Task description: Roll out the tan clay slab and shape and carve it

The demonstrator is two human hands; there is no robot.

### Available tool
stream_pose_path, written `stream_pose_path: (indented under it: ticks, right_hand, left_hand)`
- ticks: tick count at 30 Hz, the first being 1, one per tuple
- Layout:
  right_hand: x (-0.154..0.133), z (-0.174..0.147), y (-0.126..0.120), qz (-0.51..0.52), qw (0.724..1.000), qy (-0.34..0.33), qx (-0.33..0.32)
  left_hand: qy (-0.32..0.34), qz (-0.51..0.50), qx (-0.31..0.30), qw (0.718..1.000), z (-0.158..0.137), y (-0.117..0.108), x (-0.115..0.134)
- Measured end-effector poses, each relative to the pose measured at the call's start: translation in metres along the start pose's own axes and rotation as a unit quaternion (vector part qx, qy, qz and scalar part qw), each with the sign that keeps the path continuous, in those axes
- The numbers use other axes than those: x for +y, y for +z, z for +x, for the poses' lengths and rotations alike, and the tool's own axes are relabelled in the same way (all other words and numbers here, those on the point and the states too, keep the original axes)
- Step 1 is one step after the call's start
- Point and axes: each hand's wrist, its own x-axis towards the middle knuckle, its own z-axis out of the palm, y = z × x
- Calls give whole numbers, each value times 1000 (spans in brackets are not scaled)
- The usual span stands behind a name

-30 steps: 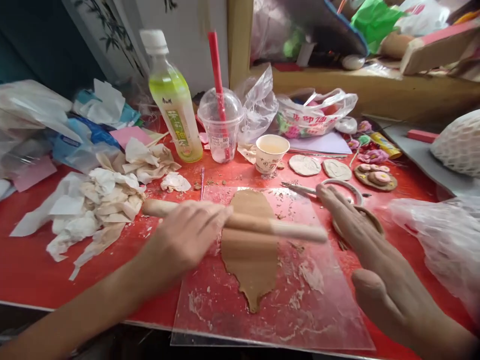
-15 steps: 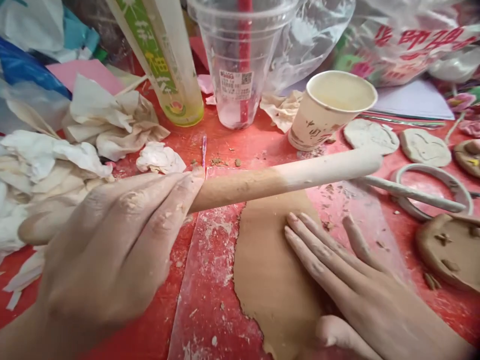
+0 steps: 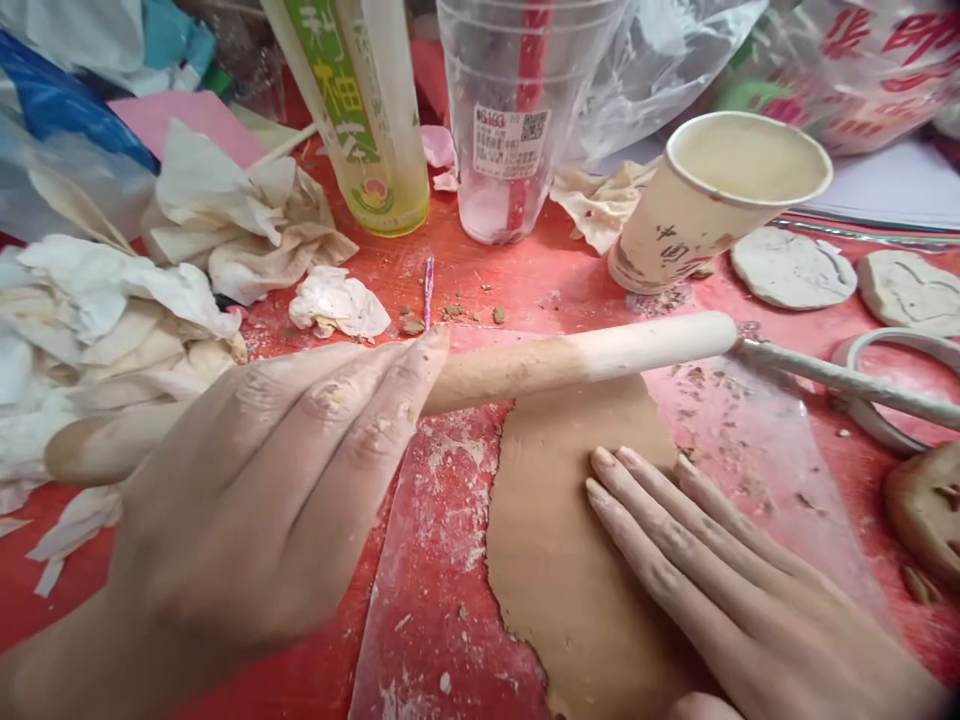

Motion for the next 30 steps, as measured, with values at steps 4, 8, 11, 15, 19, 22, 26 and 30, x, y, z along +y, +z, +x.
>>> stream_pose_path:
  ticks: [4,8,11,15,19,22,26,30]
  right_hand:
    - [-2,2,1,1,999,20,35]
    - [-1,3,1,3,1000,-11,-9]
    - [1,1,-1,17,1000,24,2]
    - [2,-1,-4,12,999,22,-21]
    - [0,-1,-6,22,999,46,14]
    - [-1,1,-5,30,999,9,-11]
    - [-2,3,-4,41,999,14,-16]
    - [2,0,-12,59,998,22,-18]
  left_hand:
    - [12,12,-5,1000,2,3,-1]
    - [6,16,-3,1000,3,5,-2]
    - [8,14,1,1000,2,6,-3]
    - [23,3,16,1000,3,7,-3]
    - [27,-9,10,1000,3,7,-2]
    - [24,-24,4,999,1,8,-2]
    - [0,-32,8,999,-2,10,-2]
    - [-20,-43,8,999,-4,12,-4]
